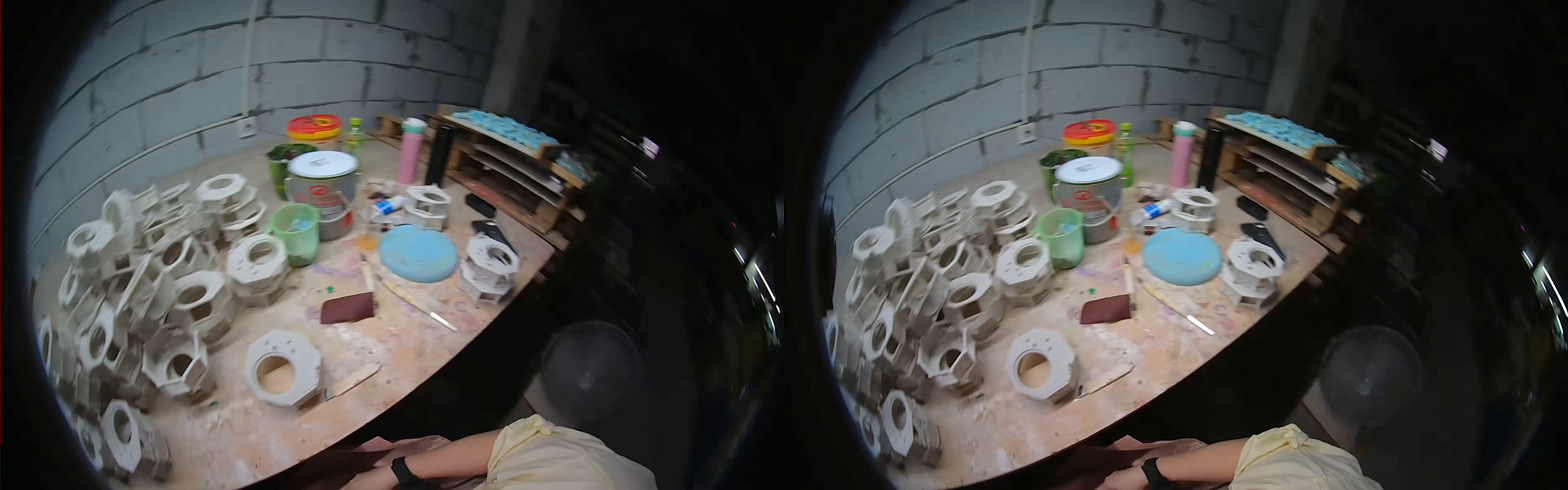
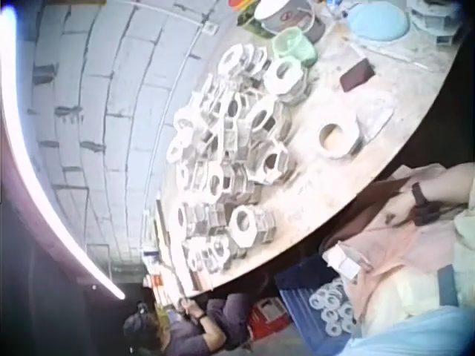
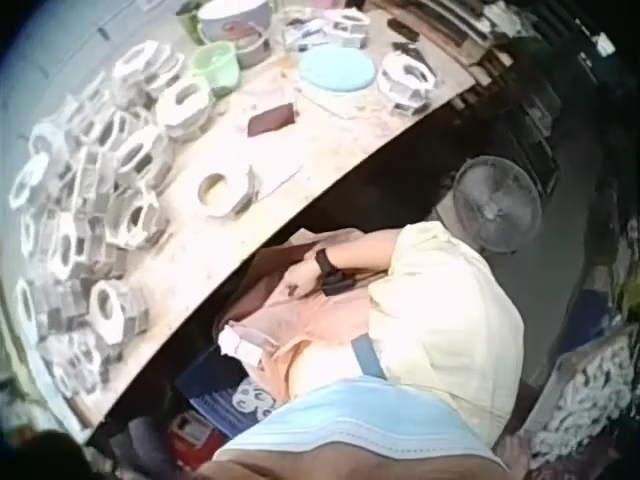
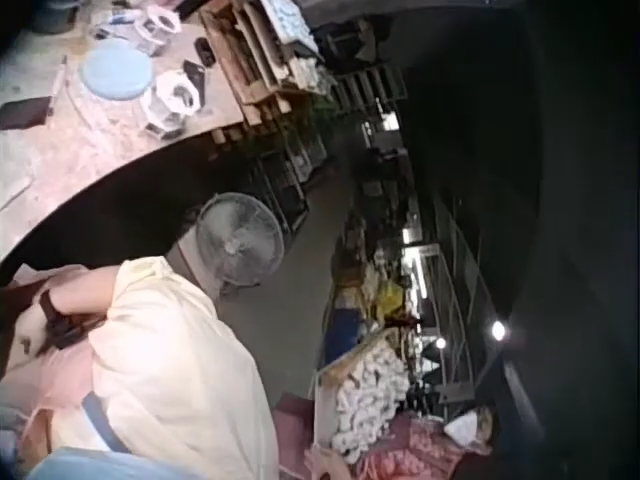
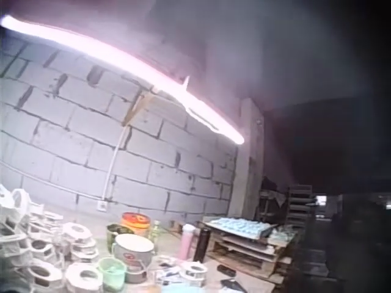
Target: Cleaning and scraping excess material from molded white plastic octagonal components using a small hand tool.
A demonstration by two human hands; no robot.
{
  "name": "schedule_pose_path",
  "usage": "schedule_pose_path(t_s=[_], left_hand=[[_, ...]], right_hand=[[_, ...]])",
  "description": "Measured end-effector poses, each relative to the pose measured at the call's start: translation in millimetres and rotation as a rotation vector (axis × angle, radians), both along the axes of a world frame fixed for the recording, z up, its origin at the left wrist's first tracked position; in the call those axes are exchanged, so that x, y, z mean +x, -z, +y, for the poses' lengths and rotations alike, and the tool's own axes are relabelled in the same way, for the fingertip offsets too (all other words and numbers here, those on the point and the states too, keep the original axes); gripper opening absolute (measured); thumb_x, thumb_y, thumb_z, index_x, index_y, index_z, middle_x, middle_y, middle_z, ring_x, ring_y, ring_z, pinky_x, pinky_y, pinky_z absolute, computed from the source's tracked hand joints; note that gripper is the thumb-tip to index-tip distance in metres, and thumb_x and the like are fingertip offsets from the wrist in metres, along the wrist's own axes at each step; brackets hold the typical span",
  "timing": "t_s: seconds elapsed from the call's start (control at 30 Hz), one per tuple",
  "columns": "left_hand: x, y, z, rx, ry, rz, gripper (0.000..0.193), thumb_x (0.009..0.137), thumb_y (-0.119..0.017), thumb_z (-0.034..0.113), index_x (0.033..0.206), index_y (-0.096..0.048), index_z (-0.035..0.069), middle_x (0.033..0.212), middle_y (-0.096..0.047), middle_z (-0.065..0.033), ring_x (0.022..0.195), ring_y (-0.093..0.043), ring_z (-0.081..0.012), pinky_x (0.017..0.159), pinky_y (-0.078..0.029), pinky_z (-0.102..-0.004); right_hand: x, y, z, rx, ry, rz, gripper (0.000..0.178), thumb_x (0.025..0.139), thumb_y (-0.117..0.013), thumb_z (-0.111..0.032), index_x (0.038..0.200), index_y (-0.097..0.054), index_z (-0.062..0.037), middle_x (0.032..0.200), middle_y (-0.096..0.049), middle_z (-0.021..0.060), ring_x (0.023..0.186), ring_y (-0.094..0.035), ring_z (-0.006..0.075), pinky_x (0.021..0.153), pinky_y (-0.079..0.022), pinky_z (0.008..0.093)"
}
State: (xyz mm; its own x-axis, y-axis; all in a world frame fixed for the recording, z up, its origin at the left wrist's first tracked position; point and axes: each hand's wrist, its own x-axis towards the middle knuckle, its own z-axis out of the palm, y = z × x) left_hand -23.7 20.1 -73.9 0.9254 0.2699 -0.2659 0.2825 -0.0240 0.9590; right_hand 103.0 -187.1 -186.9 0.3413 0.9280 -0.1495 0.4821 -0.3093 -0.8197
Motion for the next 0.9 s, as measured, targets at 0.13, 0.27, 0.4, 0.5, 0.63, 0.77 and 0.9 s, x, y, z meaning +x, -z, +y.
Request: schedule_pose_path(t_s=[0.13,0.27,0.4,0.5,0.63,0.77,0.9], left_hand=[[30,0,-2,-0.006,0.191,0.016,0.045,0.086,-0.058,0.006,0.127,-0.044,-0.004,0.109,-0.057,-0.0125,0.099,-0.054,-0.02,0.086,-0.044,-0.0345],[53,1,-9,-0.036,0.377,0.041,0.044,0.086,-0.058,0.006,0.127,-0.044,-0.004,0.109,-0.057,-0.0124,0.099,-0.055,-0.02,0.086,-0.044,-0.0345],[67,-1,-15,-0.057,0.508,0.047,0.044,0.086,-0.058,0.007,0.127,-0.045,-0.004,0.109,-0.057,-0.0124,0.099,-0.055,-0.0199,0.086,-0.044,-0.0344],[74,-3,-27,-0.074,0.613,0.043,0.044,0.086,-0.058,0.007,0.127,-0.045,-0.004,0.109,-0.057,-0.0124,0.099,-0.055,-0.0199,0.086,-0.044,-0.0343],[80,-4,-46,-0.101,0.732,0.023,0.044,0.086,-0.058,0.007,0.127,-0.045,-0.004,0.109,-0.057,-0.0123,0.098,-0.055,-0.0198,0.086,-0.044,-0.0343],[84,-8,-73,-0.126,0.809,-0.022,0.044,0.086,-0.058,0.007,0.127,-0.045,-0.004,0.109,-0.057,-0.0122,0.098,-0.055,-0.0198,0.085,-0.044,-0.0342],[92,-17,-96,-0.115,0.839,-0.079,0.043,0.086,-0.058,0.007,0.126,-0.045,-0.004,0.108,-0.058,-0.0122,0.098,-0.055,-0.0197,0.085,-0.045,-0.0341]], right_hand=[[0,-35,-36,-0.379,0.641,0.021,0.023,0.087,-0.051,-0.019,0.082,-0.061,0.0006,0.08,-0.063,0.0204,0.076,-0.062,0.0366,0.065,-0.049,0.0439],[-20,-36,-46,-0.121,0.93,-0.158,0.02,0.087,-0.052,-0.018,0.086,-0.059,0.001,0.074,-0.061,0.0204,0.075,-0.062,0.0368,0.064,-0.048,0.0426],[-37,-42,-44,-0.031,1.052,-0.308,0.022,0.088,-0.053,-0.027,0.096,-0.057,-0.0067,0.071,-0.06,0.019,0.064,-0.059,0.0368,0.057,-0.048,0.0444],[-48,-35,-47,-0.039,1.093,-0.402,0.02,0.089,-0.053,-0.027,0.097,-0.056,-0.0085,0.072,-0.061,0.0167,0.065,-0.059,0.0341,0.06,-0.048,0.0437],[-56,-55,-50,0.184,1.126,-0.367,0.013,0.088,-0.054,-0.021,0.093,-0.057,-0.0089,0.077,-0.062,0.0132,0.075,-0.06,0.0317,0.07,-0.047,0.0421],[-55,-49,-58,0.237,1.16,-0.47,0.012,0.087,-0.054,-0.018,0.09,-0.058,-0.0071,0.076,-0.062,0.0137,0.073,-0.06,0.0328,0.065,-0.048,0.0415],[-49,-30,-74,0.294,1.222,-0.503,0.013,0.086,-0.057,-0.02,0.091,-0.059,-0.0084,0.071,-0.061,0.0141,0.064,-0.059,0.0324,0.056,-0.048,0.0422]])
